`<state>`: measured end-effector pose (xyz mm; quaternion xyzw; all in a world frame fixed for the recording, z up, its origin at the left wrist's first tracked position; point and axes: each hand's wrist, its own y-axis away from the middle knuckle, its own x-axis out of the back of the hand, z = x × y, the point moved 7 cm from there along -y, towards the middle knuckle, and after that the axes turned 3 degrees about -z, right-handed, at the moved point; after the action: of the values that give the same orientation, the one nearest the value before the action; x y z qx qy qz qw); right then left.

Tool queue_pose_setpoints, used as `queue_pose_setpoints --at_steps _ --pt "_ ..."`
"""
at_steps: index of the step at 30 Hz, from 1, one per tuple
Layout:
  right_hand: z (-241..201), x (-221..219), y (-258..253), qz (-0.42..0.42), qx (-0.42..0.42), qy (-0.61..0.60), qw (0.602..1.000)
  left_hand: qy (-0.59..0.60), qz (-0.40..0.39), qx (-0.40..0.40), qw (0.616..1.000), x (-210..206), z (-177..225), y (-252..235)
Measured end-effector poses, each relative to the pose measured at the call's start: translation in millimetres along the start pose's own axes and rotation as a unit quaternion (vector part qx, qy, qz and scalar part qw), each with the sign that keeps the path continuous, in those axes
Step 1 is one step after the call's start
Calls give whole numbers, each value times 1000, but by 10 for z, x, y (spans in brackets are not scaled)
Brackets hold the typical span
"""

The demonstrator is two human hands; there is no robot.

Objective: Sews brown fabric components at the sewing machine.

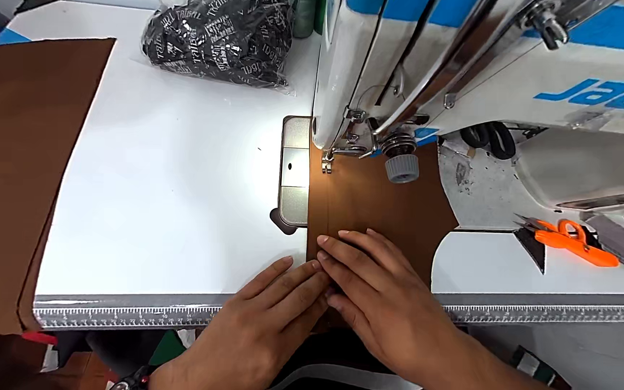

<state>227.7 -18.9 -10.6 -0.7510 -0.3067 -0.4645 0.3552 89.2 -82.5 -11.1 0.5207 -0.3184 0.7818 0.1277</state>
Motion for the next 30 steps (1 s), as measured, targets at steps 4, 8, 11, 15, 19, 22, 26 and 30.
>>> queue_pose_setpoints --at_steps 4,8,11,15,19,22,26,30 --pt "-112 -25 176 24 -14 -13 1000 -36 -31 6 999 -2 2 97" --pt "-158 -9 314 28 -6 -25 999 -20 -68 -38 997 74 -40 151" --pt "-164 -1 369 21 25 -26 999 13 -103 -79 991 137 -130 129" --pt "-107 13 368 0 60 -17 998 26 -133 -138 981 180 -227 35" --pt "-22 25 320 -29 78 -35 996 18 -144 -148 978 184 -252 -7" --pt "57 43 253 -47 83 -36 995 15 -172 -148 974 180 -326 -33" --pt "203 54 109 -54 92 -14 994 13 -165 -151 975 203 -469 -196" --pt "333 73 -42 -58 104 -3 993 -10 -161 -157 974 218 -602 -342"
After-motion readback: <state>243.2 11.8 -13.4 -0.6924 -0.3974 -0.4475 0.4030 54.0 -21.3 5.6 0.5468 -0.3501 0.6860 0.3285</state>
